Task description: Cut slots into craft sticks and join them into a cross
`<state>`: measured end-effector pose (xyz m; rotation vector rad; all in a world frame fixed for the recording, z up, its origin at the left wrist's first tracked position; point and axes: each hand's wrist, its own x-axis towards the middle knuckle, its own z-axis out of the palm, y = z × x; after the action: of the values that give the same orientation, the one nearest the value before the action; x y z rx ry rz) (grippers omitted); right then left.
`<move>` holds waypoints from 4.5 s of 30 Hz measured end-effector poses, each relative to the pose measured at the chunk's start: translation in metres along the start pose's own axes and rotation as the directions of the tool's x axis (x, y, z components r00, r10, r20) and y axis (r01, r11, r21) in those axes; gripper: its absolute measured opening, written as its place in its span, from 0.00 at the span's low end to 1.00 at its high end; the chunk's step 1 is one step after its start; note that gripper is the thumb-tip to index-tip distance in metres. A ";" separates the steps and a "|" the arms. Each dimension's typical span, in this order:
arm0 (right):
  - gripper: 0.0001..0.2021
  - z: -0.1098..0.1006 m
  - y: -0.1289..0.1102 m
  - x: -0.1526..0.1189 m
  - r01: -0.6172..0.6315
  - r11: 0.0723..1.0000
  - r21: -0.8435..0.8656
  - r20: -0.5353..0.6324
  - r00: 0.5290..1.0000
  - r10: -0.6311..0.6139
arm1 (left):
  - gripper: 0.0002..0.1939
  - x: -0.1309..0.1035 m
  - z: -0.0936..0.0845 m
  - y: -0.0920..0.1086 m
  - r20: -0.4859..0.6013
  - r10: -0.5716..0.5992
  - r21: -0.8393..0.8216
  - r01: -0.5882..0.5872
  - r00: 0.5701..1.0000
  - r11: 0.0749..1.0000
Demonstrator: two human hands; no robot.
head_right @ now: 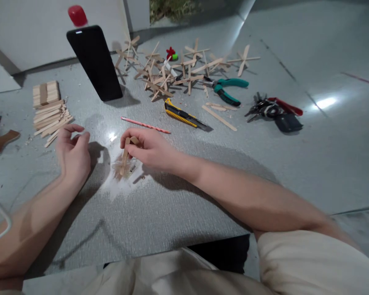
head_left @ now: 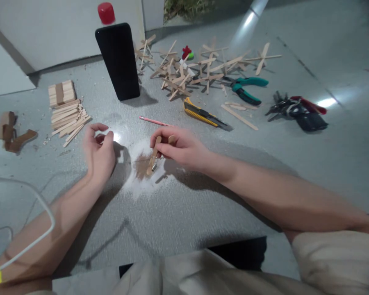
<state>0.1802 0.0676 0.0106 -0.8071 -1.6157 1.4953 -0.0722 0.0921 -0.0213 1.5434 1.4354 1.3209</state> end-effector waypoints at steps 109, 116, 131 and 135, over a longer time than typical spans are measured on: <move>0.10 -0.006 0.034 -0.001 0.312 0.807 -0.501 -0.195 0.868 -0.456 | 0.22 -0.032 0.021 0.018 0.643 -0.023 -0.296 0.277 0.765 0.914; 0.08 -0.003 0.035 -0.004 0.318 0.815 -0.484 -0.168 0.881 -0.443 | 0.22 -0.029 0.020 0.017 0.682 0.003 -0.344 0.316 0.731 0.884; 0.05 0.000 0.034 -0.004 0.431 0.763 -0.482 -0.084 0.843 -0.530 | 0.26 -0.024 0.018 0.016 0.719 -0.039 -0.243 0.304 0.694 0.921; 0.05 -0.004 0.037 0.000 0.413 0.728 -0.547 -0.081 0.840 -0.537 | 0.28 -0.028 0.022 0.016 0.628 -0.056 -0.167 0.204 0.777 0.965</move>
<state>0.1818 0.0737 -0.0260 -0.7270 -1.8784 0.5738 -0.0437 0.0659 -0.0195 1.4949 0.9112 0.7433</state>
